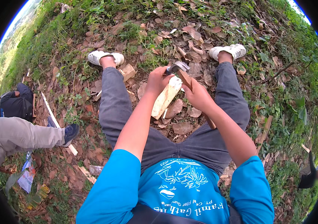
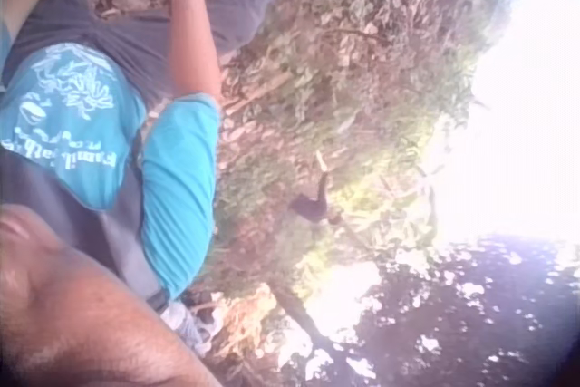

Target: The person sits on the ground and uses a chisel and hammer to carve a small piece of wood. They repeatedly strike the chisel to remove wood shavings and shape the block.

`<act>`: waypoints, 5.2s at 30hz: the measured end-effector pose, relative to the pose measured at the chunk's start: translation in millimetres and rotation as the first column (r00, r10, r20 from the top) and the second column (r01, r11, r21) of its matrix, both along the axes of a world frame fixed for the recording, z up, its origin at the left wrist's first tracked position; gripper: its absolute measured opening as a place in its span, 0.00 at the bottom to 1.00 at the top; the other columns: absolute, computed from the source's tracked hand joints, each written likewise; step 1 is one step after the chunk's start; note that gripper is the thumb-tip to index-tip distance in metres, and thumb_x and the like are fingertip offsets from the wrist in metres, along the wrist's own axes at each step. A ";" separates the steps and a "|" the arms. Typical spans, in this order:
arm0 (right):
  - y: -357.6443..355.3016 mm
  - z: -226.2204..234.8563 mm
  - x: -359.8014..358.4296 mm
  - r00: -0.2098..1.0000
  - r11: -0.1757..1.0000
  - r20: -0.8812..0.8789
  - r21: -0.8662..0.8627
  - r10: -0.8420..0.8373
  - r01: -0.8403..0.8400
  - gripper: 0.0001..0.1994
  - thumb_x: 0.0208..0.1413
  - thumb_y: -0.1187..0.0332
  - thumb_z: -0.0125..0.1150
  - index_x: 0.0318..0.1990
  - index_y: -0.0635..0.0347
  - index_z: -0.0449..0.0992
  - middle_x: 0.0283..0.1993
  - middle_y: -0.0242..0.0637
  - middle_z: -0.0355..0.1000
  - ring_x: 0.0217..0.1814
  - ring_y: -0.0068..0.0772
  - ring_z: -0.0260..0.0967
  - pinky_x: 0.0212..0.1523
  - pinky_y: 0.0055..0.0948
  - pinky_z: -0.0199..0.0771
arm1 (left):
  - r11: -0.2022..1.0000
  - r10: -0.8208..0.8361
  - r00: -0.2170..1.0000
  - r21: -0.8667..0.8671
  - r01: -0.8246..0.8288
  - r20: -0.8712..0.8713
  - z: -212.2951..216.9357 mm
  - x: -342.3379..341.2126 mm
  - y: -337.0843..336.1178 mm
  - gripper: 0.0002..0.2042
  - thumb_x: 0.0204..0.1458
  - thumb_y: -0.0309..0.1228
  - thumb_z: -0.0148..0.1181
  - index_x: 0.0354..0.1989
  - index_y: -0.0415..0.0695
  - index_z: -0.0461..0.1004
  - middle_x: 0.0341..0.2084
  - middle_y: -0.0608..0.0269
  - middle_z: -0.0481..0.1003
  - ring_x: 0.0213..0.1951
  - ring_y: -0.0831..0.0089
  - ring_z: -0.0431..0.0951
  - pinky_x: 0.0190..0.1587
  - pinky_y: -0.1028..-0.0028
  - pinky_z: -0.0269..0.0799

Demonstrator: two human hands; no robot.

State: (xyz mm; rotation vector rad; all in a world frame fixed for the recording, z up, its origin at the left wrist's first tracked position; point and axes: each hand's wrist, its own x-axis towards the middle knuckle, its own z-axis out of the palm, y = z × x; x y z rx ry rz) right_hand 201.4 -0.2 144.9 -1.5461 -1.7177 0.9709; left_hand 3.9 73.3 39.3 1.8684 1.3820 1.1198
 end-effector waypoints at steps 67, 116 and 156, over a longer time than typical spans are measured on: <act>-28.5 -194.3 -31.3 0.814 0.605 -0.399 -0.793 -0.423 -0.074 0.13 0.71 0.57 0.52 0.54 0.53 0.66 0.26 0.24 0.61 0.18 0.16 0.58 0.16 0.23 0.64 | 0.982 0.082 0.995 -0.164 -0.089 -0.048 21.0 -1.4 2.8 0.10 0.64 0.27 0.63 0.48 0.36 0.73 0.41 0.57 0.83 0.41 0.71 0.84 0.44 0.72 0.79; 77.7 123.2 -52.9 0.994 0.933 -0.094 0.359 0.048 -0.011 0.15 0.66 0.63 0.60 0.51 0.64 0.70 0.35 0.54 0.77 0.38 0.60 0.77 0.37 0.48 0.73 | 0.991 0.026 0.999 -0.128 -0.030 -0.031 -9.8 -31.8 28.6 0.17 0.58 0.42 0.68 0.38 0.38 0.75 0.24 0.46 0.78 0.29 0.47 0.81 0.32 0.57 0.73; -46.8 -185.9 -25.6 0.949 0.673 -0.222 -0.739 -0.223 -0.015 0.18 0.69 0.57 0.52 0.59 0.59 0.67 0.28 0.35 0.69 0.20 0.27 0.66 0.19 0.33 0.69 | 0.793 -0.324 0.663 -0.576 -0.199 -0.675 -15.1 -67.7 -49.1 0.15 0.59 0.35 0.58 0.51 0.41 0.70 0.38 0.41 0.81 0.43 0.43 0.83 0.46 0.47 0.78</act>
